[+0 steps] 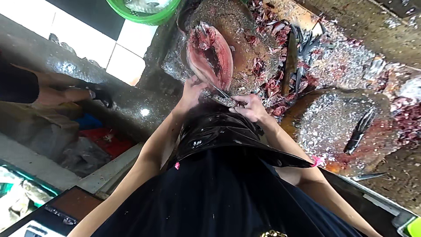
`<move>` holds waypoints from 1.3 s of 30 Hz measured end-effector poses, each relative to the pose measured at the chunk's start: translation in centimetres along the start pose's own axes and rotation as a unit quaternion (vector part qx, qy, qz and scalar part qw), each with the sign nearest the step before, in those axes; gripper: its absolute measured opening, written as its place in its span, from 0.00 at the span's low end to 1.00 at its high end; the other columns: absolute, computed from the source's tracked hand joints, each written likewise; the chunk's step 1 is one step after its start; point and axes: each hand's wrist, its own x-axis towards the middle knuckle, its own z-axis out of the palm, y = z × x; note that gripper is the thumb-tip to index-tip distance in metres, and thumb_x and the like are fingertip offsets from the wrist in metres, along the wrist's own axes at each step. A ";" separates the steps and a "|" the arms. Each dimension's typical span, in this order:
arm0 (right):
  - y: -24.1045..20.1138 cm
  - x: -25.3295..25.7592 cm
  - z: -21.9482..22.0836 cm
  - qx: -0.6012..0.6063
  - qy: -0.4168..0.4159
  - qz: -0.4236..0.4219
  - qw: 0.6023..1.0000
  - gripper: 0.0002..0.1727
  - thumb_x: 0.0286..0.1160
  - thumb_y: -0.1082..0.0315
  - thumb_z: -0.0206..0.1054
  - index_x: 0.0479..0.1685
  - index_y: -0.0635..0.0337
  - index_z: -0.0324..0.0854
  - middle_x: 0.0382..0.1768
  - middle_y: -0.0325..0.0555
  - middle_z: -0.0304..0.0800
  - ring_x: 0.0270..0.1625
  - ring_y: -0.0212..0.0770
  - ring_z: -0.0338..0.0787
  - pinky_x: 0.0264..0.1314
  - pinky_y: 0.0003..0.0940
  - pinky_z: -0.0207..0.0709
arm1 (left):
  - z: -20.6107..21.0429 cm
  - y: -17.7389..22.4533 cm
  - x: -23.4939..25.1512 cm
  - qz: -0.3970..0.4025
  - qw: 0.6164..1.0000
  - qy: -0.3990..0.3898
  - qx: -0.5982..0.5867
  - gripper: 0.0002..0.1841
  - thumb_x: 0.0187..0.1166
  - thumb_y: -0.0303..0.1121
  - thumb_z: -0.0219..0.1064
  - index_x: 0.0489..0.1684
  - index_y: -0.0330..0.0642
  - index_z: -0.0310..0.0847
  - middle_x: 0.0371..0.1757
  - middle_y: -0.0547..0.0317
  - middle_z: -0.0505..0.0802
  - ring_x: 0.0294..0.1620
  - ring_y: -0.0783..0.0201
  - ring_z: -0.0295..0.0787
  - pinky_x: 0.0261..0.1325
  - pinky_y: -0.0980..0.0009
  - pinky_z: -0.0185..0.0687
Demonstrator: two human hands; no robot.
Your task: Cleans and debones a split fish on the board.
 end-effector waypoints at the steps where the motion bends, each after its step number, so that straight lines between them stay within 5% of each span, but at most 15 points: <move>1: 0.1 0.5 0.1 0.005 -0.005 0.013 1.000 0.24 0.64 0.57 0.76 0.62 0.53 0.91 0.39 0.41 0.93 0.33 0.36 0.85 0.41 0.45 0.81 | 0.0 0.1 -0.1 0.000 1.000 -0.002 0.008 0.17 0.71 0.16 0.70 0.59 0.27 0.80 0.47 0.45 0.94 0.45 0.55 0.94 0.53 0.56 0.93; 9: -0.4 2.5 -0.8 -0.061 -0.067 0.031 0.995 0.25 0.66 0.63 0.76 0.66 0.53 0.90 0.53 0.48 0.97 0.53 0.44 0.94 0.63 0.54 0.83 | -0.8 -0.2 0.5 0.030 0.999 -0.018 0.038 0.24 0.68 0.13 0.72 0.66 0.25 0.78 0.54 0.43 0.94 0.50 0.54 0.95 0.57 0.55 0.94; 16: 0.3 1.6 -0.8 -0.048 -0.057 0.025 0.997 0.25 0.65 0.63 0.75 0.66 0.56 0.90 0.52 0.49 0.96 0.53 0.44 0.93 0.62 0.54 0.82 | -0.2 -0.7 0.3 0.022 0.999 0.017 0.026 0.20 0.70 0.14 0.71 0.63 0.26 0.80 0.51 0.44 0.93 0.49 0.56 0.94 0.57 0.57 0.93; 20: -0.7 0.3 -0.8 -0.034 -0.040 0.027 0.998 0.23 0.67 0.68 0.77 0.65 0.55 0.91 0.45 0.47 0.97 0.40 0.42 0.92 0.49 0.53 0.84 | -0.2 -0.4 0.1 0.014 0.999 0.017 0.027 0.19 0.70 0.15 0.72 0.61 0.28 0.81 0.49 0.45 0.94 0.47 0.56 0.94 0.54 0.56 0.94; 25: 0.5 -0.5 -0.8 -0.046 -0.058 0.038 0.997 0.24 0.65 0.70 0.76 0.66 0.53 0.91 0.48 0.46 0.97 0.43 0.42 0.93 0.53 0.54 0.85 | -0.6 -0.4 0.5 0.015 0.999 0.043 0.017 0.18 0.69 0.14 0.72 0.58 0.28 0.80 0.50 0.45 0.93 0.49 0.55 0.94 0.55 0.55 0.93; 31: 0.7 -1.3 -0.6 0.019 -0.002 -0.033 0.999 0.25 0.64 0.58 0.76 0.63 0.57 0.89 0.41 0.41 0.92 0.32 0.31 0.83 0.38 0.35 0.80 | -0.7 -0.4 0.9 0.006 0.999 0.031 0.029 0.20 0.68 0.14 0.72 0.59 0.27 0.80 0.51 0.45 0.93 0.50 0.55 0.94 0.56 0.55 0.93; 35: 0.3 1.1 -0.2 0.007 -0.011 -0.014 1.000 0.25 0.65 0.55 0.75 0.63 0.54 0.90 0.37 0.41 0.93 0.31 0.34 0.84 0.39 0.42 0.80 | -0.4 -0.1 0.8 0.024 0.998 0.005 0.054 0.20 0.69 0.13 0.72 0.60 0.26 0.80 0.52 0.44 0.94 0.51 0.55 0.94 0.57 0.56 0.93; 39: 0.4 2.6 -0.1 -0.013 -0.042 0.015 0.999 0.23 0.65 0.60 0.78 0.62 0.53 0.91 0.48 0.45 0.97 0.46 0.39 0.93 0.56 0.50 0.86 | -0.7 0.2 0.9 0.030 0.996 -0.009 0.086 0.21 0.68 0.14 0.73 0.62 0.25 0.80 0.52 0.44 0.95 0.50 0.55 0.95 0.57 0.56 0.94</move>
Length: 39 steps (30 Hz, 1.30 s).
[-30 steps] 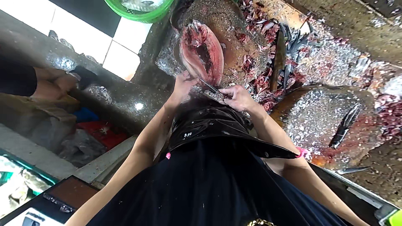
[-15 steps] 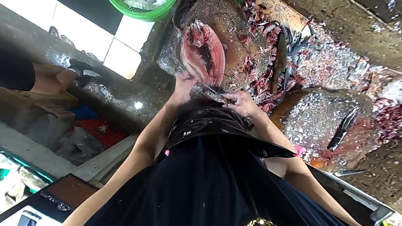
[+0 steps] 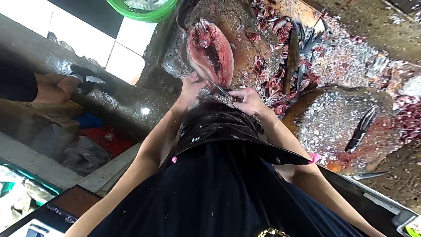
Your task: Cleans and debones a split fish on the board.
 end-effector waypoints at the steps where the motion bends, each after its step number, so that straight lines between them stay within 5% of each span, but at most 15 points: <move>1: -0.1 0.0 -0.2 -0.016 -0.008 0.003 1.000 0.23 0.65 0.61 0.77 0.63 0.53 0.91 0.50 0.46 0.97 0.49 0.41 0.94 0.59 0.51 0.85 | -0.1 0.0 0.0 0.001 1.000 0.004 0.000 0.21 0.67 0.13 0.73 0.61 0.25 0.80 0.52 0.44 0.95 0.50 0.55 0.95 0.56 0.57 0.94; 11: -0.9 -2.6 -0.7 -0.061 0.011 -0.020 0.998 0.24 0.66 0.71 0.75 0.66 0.57 0.90 0.52 0.52 0.96 0.52 0.50 0.93 0.61 0.59 0.81 | 0.9 -0.3 0.0 -0.013 0.998 0.044 -0.037 0.22 0.67 0.14 0.73 0.62 0.26 0.81 0.54 0.44 0.94 0.52 0.56 0.94 0.57 0.56 0.93; 19: 1.1 -4.1 -0.8 -0.054 -0.004 -0.011 0.999 0.21 0.64 0.69 0.75 0.61 0.53 0.92 0.47 0.45 0.97 0.47 0.42 0.94 0.56 0.55 0.85 | 0.6 0.0 0.2 -0.039 0.995 0.060 -0.076 0.18 0.69 0.13 0.71 0.58 0.27 0.80 0.50 0.44 0.93 0.48 0.54 0.94 0.54 0.55 0.94; 24: 2.3 -7.4 -1.3 -0.007 0.096 0.065 0.993 0.19 0.66 0.64 0.72 0.59 0.51 0.91 0.34 0.43 0.91 0.25 0.40 0.83 0.28 0.48 0.79 | 2.0 -1.2 -0.7 -0.089 0.991 0.086 -0.046 0.12 0.76 0.24 0.71 0.54 0.28 0.81 0.43 0.45 0.94 0.40 0.55 0.94 0.45 0.57 0.93; 29: 0.5 -8.4 -1.2 0.129 0.063 -0.020 0.989 0.20 0.65 0.71 0.72 0.59 0.55 0.90 0.33 0.40 0.93 0.26 0.31 0.85 0.28 0.29 0.82 | 3.4 -1.8 -1.8 -0.105 0.993 0.024 -0.051 0.15 0.67 0.15 0.74 0.50 0.25 0.81 0.41 0.44 0.95 0.37 0.53 0.97 0.46 0.57 0.97; 39: -0.7 -6.0 0.0 0.037 0.054 0.018 0.998 0.17 0.64 0.61 0.76 0.53 0.51 0.93 0.28 0.37 0.92 0.25 0.33 0.85 0.31 0.41 0.82 | 3.4 -0.6 -1.6 -0.071 0.991 0.030 -0.111 0.13 0.71 0.16 0.71 0.51 0.27 0.81 0.40 0.45 0.94 0.36 0.53 0.95 0.46 0.55 0.96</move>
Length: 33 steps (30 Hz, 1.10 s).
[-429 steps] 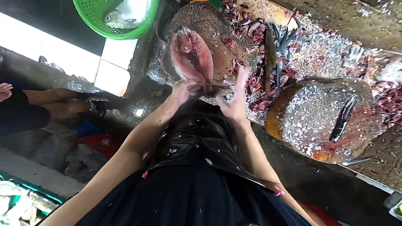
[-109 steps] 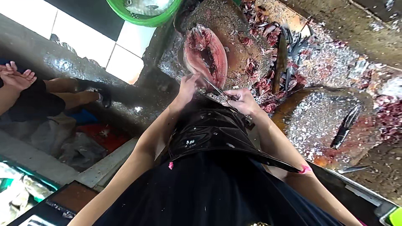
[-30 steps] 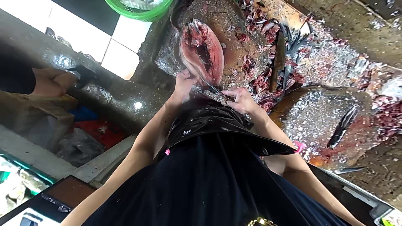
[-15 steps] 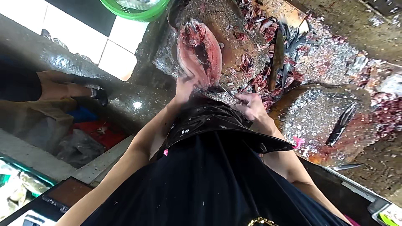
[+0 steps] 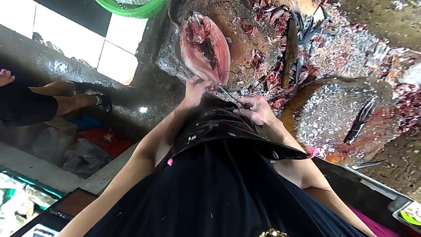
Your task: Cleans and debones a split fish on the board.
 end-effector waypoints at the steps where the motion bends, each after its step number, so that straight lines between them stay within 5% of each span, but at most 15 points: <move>1: -0.1 0.1 0.1 -0.021 -0.001 0.003 1.000 0.17 0.64 0.60 0.76 0.54 0.50 0.93 0.29 0.36 0.92 0.27 0.33 0.86 0.33 0.43 0.82 | -0.1 -0.1 0.0 0.003 1.000 0.003 0.007 0.12 0.70 0.16 0.72 0.51 0.27 0.81 0.39 0.45 0.95 0.36 0.53 0.95 0.46 0.56 0.96; 7: -0.8 1.2 0.9 -0.152 0.004 -0.029 0.988 0.28 0.60 0.51 0.77 0.62 0.53 0.91 0.43 0.45 0.91 0.41 0.45 0.88 0.44 0.57 0.79 | -0.3 0.1 0.2 0.003 1.000 0.002 -0.004 0.11 0.68 0.14 0.71 0.46 0.27 0.82 0.37 0.46 0.95 0.34 0.54 0.96 0.45 0.57 0.96; 14: -0.3 2.0 1.6 -0.233 -0.005 -0.052 0.971 0.28 0.66 0.65 0.76 0.70 0.60 0.86 0.61 0.56 0.91 0.59 0.59 0.90 0.65 0.66 0.76 | -1.2 0.9 1.3 -0.072 0.997 -0.029 -0.011 0.15 0.67 0.16 0.76 0.50 0.27 0.80 0.41 0.45 0.95 0.36 0.54 0.95 0.45 0.58 0.96; 19: 0.9 2.1 1.0 -0.266 -0.015 -0.076 0.961 0.28 0.67 0.68 0.70 0.72 0.60 0.85 0.60 0.56 0.92 0.59 0.57 0.91 0.68 0.65 0.73 | -0.1 -0.3 1.5 -0.059 0.997 0.002 -0.043 0.15 0.60 0.13 0.76 0.43 0.31 0.81 0.34 0.48 0.94 0.30 0.57 0.91 0.36 0.61 0.91; 26: 1.3 1.9 -0.9 -0.312 -0.037 -0.100 0.944 0.27 0.66 0.70 0.67 0.71 0.60 0.85 0.60 0.55 0.92 0.59 0.56 0.91 0.67 0.64 0.72 | 1.1 -1.1 1.6 -0.026 1.000 0.012 -0.010 0.09 0.62 0.14 0.74 0.35 0.31 0.81 0.28 0.48 0.93 0.23 0.58 0.90 0.30 0.63 0.91; 33: 0.9 0.9 -2.2 -0.339 -0.066 -0.120 0.931 0.26 0.65 0.71 0.69 0.67 0.59 0.87 0.53 0.54 0.93 0.53 0.55 0.91 0.64 0.64 0.74 | 1.0 -0.9 1.8 -0.043 0.997 0.059 0.029 0.10 0.61 0.16 0.76 0.38 0.31 0.84 0.33 0.48 0.94 0.30 0.56 0.93 0.35 0.58 0.92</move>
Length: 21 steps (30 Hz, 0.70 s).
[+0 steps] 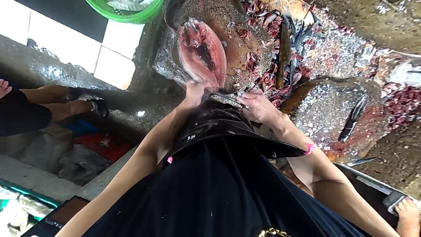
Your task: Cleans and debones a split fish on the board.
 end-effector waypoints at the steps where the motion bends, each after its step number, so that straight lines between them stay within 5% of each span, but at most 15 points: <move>1: 0.1 -0.3 0.0 -0.002 -0.001 -0.010 1.000 0.26 0.63 0.71 0.68 0.67 0.59 0.88 0.52 0.53 0.93 0.52 0.54 0.91 0.63 0.64 0.74 | -0.2 0.0 0.2 -0.001 1.000 0.006 -0.002 0.11 0.60 0.16 0.76 0.39 0.31 0.84 0.34 0.48 0.94 0.32 0.56 0.93 0.36 0.58 0.92; 4: -0.3 -1.8 -0.2 0.001 0.008 -0.027 1.000 0.27 0.61 0.68 0.70 0.67 0.54 0.88 0.51 0.47 0.93 0.49 0.51 0.91 0.59 0.62 0.75 | -0.4 0.3 0.2 -0.012 1.000 0.004 -0.026 0.09 0.64 0.15 0.74 0.39 0.29 0.82 0.31 0.46 0.94 0.27 0.55 0.93 0.35 0.58 0.94; 8: 1.9 -5.1 2.3 -0.027 0.172 0.081 0.981 0.36 0.62 0.44 0.70 0.68 0.58 0.87 0.56 0.56 0.92 0.53 0.56 0.90 0.61 0.62 0.73 | -0.4 0.3 -0.3 -0.013 0.999 -0.010 -0.028 0.14 0.57 0.12 0.77 0.40 0.29 0.83 0.32 0.46 0.94 0.28 0.55 0.93 0.35 0.59 0.94; 11: 3.0 -9.1 4.9 -0.063 0.056 0.241 0.967 0.40 0.57 0.37 0.69 0.63 0.60 0.87 0.57 0.64 0.89 0.58 0.68 0.88 0.61 0.76 0.68 | -0.9 0.1 -1.0 -0.016 0.998 -0.030 0.059 0.22 0.46 0.11 0.84 0.42 0.27 0.85 0.37 0.45 0.96 0.33 0.55 0.95 0.40 0.59 0.95; 13: 1.8 -11.1 4.7 -0.060 0.022 0.255 0.965 0.33 0.58 0.39 0.68 0.49 0.62 0.89 0.49 0.66 0.91 0.55 0.70 0.89 0.62 0.77 0.69 | -1.5 1.3 -1.0 -0.040 0.995 -0.030 0.085 0.17 0.57 0.14 0.80 0.45 0.26 0.84 0.39 0.46 0.96 0.37 0.56 0.96 0.46 0.58 0.95; 16: -0.3 -12.2 3.9 -0.008 0.091 0.249 0.964 0.33 0.61 0.42 0.67 0.53 0.63 0.90 0.50 0.65 0.93 0.53 0.69 0.91 0.59 0.75 0.71 | -2.7 3.2 -0.7 -0.079 0.996 0.052 -0.002 0.11 0.85 0.32 0.63 0.52 0.32 0.82 0.38 0.50 0.92 0.38 0.57 0.92 0.49 0.55 0.92; 18: -0.6 -11.1 3.6 0.019 0.138 0.251 0.958 0.36 0.63 0.40 0.67 0.59 0.62 0.89 0.50 0.64 0.92 0.52 0.66 0.90 0.59 0.71 0.71 | -2.7 3.4 -0.5 -0.064 0.995 0.071 -0.003 0.08 0.80 0.28 0.67 0.50 0.32 0.83 0.36 0.51 0.92 0.35 0.58 0.91 0.44 0.57 0.92; 21: -1.1 -8.0 3.1 0.042 0.192 0.230 0.953 0.37 0.64 0.38 0.67 0.62 0.62 0.88 0.46 0.60 0.92 0.45 0.61 0.89 0.54 0.67 0.73 | -2.1 2.3 -0.7 -0.057 0.997 0.010 0.052 0.21 0.60 0.13 0.76 0.54 0.28 0.80 0.44 0.43 0.94 0.40 0.54 0.94 0.46 0.57 0.94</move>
